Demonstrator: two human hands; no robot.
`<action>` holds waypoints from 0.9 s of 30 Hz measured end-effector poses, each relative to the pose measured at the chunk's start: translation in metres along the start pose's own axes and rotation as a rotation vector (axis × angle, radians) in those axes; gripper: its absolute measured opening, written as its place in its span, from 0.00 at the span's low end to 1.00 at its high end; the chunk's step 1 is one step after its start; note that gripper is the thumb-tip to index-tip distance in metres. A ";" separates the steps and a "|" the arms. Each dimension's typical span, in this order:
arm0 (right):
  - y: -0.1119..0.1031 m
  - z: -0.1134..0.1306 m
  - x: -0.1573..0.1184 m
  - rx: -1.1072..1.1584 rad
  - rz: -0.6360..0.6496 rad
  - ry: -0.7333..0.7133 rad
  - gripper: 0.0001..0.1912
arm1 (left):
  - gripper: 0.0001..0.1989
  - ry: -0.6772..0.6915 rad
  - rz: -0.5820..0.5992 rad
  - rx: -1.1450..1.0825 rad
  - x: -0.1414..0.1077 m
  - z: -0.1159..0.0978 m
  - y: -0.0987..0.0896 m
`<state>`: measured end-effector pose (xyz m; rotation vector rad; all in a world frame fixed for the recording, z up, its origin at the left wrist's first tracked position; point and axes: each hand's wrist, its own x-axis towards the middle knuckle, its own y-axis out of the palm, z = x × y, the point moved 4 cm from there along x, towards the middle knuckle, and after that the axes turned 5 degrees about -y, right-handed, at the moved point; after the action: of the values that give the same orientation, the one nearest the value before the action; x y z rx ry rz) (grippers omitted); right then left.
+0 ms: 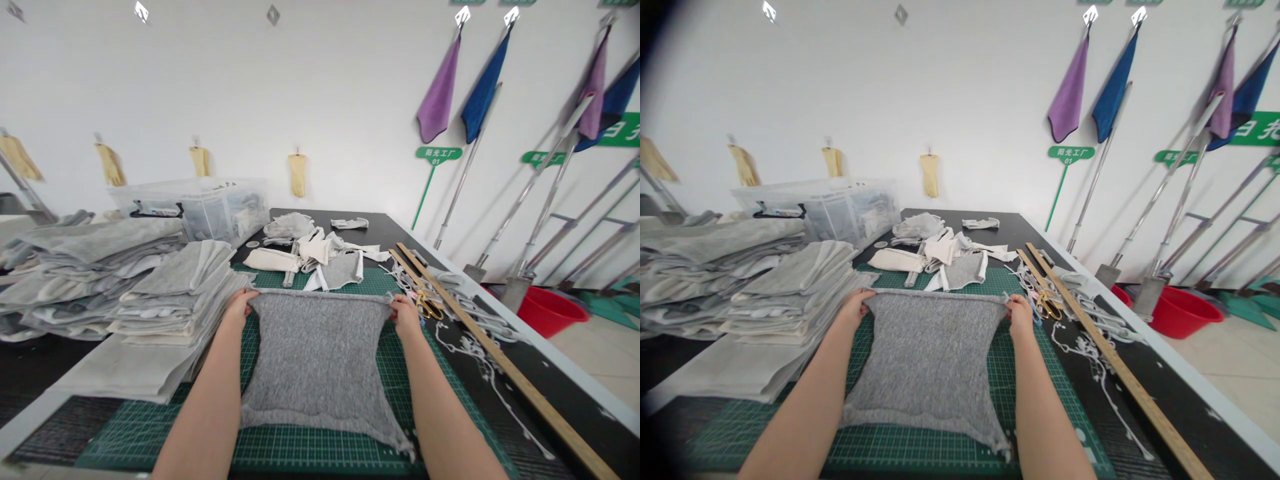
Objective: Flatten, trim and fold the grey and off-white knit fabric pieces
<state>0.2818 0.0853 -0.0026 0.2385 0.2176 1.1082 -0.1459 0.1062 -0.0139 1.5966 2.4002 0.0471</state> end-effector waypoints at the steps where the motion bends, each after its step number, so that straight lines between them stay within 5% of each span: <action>1: -0.001 0.000 0.001 0.008 0.007 0.009 0.09 | 0.10 -0.013 0.017 -0.061 -0.001 0.000 0.002; 7: 0.002 -0.001 0.001 0.054 0.101 0.041 0.14 | 0.10 -0.048 0.139 -0.260 -0.007 -0.002 0.011; 16: 0.006 0.002 -0.007 0.029 0.334 0.156 0.10 | 0.07 -0.149 0.348 -0.166 -0.023 -0.007 0.014; 22: 0.008 0.002 -0.001 0.057 0.274 -0.019 0.13 | 0.12 -0.018 0.166 -0.473 -0.014 -0.010 0.013; 25: 0.011 -0.004 0.001 -0.091 0.278 -0.095 0.20 | 0.22 -0.021 0.194 -0.312 -0.010 -0.005 0.019; 27: 0.012 -0.006 0.002 -0.234 0.267 -0.176 0.23 | 0.24 0.032 0.043 -0.124 -0.006 -0.004 0.014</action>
<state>0.2704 0.0928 -0.0043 0.1573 -0.1049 1.3569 -0.1321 0.1063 -0.0063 1.6030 2.3365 0.2261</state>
